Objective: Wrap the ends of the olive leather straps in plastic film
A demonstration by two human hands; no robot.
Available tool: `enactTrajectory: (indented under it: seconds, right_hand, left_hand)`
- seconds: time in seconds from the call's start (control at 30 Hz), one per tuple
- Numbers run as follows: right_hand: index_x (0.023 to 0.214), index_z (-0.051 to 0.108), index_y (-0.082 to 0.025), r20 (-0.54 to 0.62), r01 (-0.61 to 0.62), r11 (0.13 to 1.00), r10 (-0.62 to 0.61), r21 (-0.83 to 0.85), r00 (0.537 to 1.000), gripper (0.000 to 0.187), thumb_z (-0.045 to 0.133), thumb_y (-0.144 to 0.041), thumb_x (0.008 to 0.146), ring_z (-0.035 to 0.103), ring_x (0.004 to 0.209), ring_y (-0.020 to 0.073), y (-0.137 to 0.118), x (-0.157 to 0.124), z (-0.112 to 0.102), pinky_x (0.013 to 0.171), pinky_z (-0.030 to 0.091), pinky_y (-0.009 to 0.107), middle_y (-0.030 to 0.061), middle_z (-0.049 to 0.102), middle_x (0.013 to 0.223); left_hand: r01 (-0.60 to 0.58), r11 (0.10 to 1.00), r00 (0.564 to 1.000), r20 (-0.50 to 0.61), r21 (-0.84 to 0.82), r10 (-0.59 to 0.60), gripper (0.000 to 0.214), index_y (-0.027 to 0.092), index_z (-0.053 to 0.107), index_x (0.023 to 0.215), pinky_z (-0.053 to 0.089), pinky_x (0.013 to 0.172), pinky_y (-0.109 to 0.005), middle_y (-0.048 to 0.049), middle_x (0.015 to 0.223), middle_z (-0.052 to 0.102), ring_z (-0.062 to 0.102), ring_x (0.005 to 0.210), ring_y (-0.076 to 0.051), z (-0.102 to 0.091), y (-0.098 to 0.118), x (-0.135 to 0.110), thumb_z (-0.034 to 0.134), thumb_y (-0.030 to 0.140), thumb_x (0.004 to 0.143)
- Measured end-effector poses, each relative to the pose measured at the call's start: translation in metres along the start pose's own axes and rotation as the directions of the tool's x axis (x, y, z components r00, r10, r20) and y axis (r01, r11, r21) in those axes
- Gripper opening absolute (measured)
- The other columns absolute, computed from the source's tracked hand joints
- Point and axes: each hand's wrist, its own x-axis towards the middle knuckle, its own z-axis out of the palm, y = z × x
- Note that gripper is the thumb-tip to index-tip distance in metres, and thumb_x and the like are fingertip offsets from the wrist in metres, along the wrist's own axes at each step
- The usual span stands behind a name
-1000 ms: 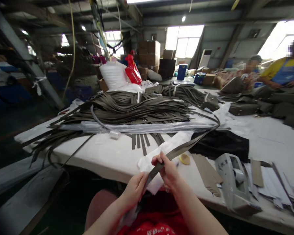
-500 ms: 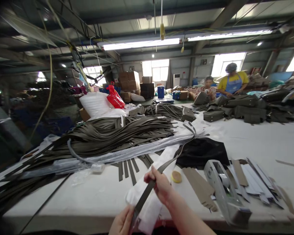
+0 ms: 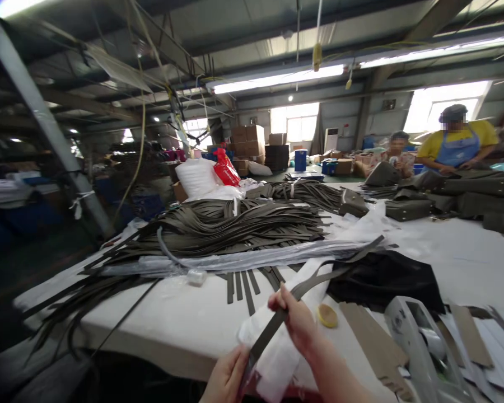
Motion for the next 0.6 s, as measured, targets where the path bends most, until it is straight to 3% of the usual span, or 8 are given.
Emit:
enactTrajectory:
  seconds: [0.13, 0.3, 0.5, 0.6]
  right_hand:
    - [0.054, 0.044, -0.022, 0.047, 0.046, 0.997, -0.043, -0.066, 0.998, 0.054, 0.068, -0.065, 0.076, 0.053, 0.082, 0.0214, -0.005, 0.005, 0.002, 0.084, 0.042, 0.034, 0.0044, 0.064, 0.078]
    - [0.064, 0.059, -0.022, 0.159, -0.11, 0.964, 0.151, -0.243, 0.976, 0.046, 0.063, -0.065, 0.079, 0.055, 0.072, 0.0216, 0.027, -0.023, 0.025, 0.068, 0.045, 0.034, 0.0037, 0.063, 0.073]
    - [0.053, 0.046, -0.023, -0.019, -0.023, 0.996, 0.021, -0.088, 1.0, 0.05, 0.075, -0.06, 0.071, 0.057, 0.086, 0.0214, 0.0, 0.006, -0.007, 0.086, 0.049, 0.033, 0.004, 0.064, 0.077]
    - [0.052, 0.047, -0.022, -0.015, -0.018, 0.993, 0.016, -0.118, 1.0, 0.052, 0.071, -0.062, 0.074, 0.06, 0.086, 0.0213, 0.004, 0.004, -0.004, 0.084, 0.051, 0.032, 0.0049, 0.066, 0.08]
  left_hand:
    - [0.072, 0.991, 0.996, 0.067, -0.114, -0.065, 0.064, 0.019, 0.048, 0.073, 0.025, 0.038, -0.021, 0.0048, 0.045, 0.042, 0.038, 0.036, -0.009, 0.004, 0.018, -0.004, 0.032, 0.079, 0.085]
    - [0.01, 0.977, 0.999, 0.032, -0.211, -0.003, 0.066, 0.017, 0.053, 0.079, 0.029, 0.039, -0.021, 0.004, 0.048, 0.046, 0.041, 0.038, -0.009, 0.006, 0.034, -0.001, 0.03, 0.078, 0.087]
    - [0.076, 0.993, 0.994, 0.085, -0.087, -0.068, 0.063, 0.02, 0.044, 0.071, 0.026, 0.036, -0.021, 0.0049, 0.046, 0.043, 0.041, 0.036, -0.01, -0.004, 0.028, -0.016, 0.028, 0.079, 0.086]
    - [0.063, 0.992, 0.994, 0.098, -0.107, -0.052, 0.062, 0.021, 0.044, 0.072, 0.028, 0.036, -0.021, 0.0044, 0.048, 0.045, 0.043, 0.037, -0.01, 0.001, 0.033, -0.015, 0.027, 0.079, 0.087]
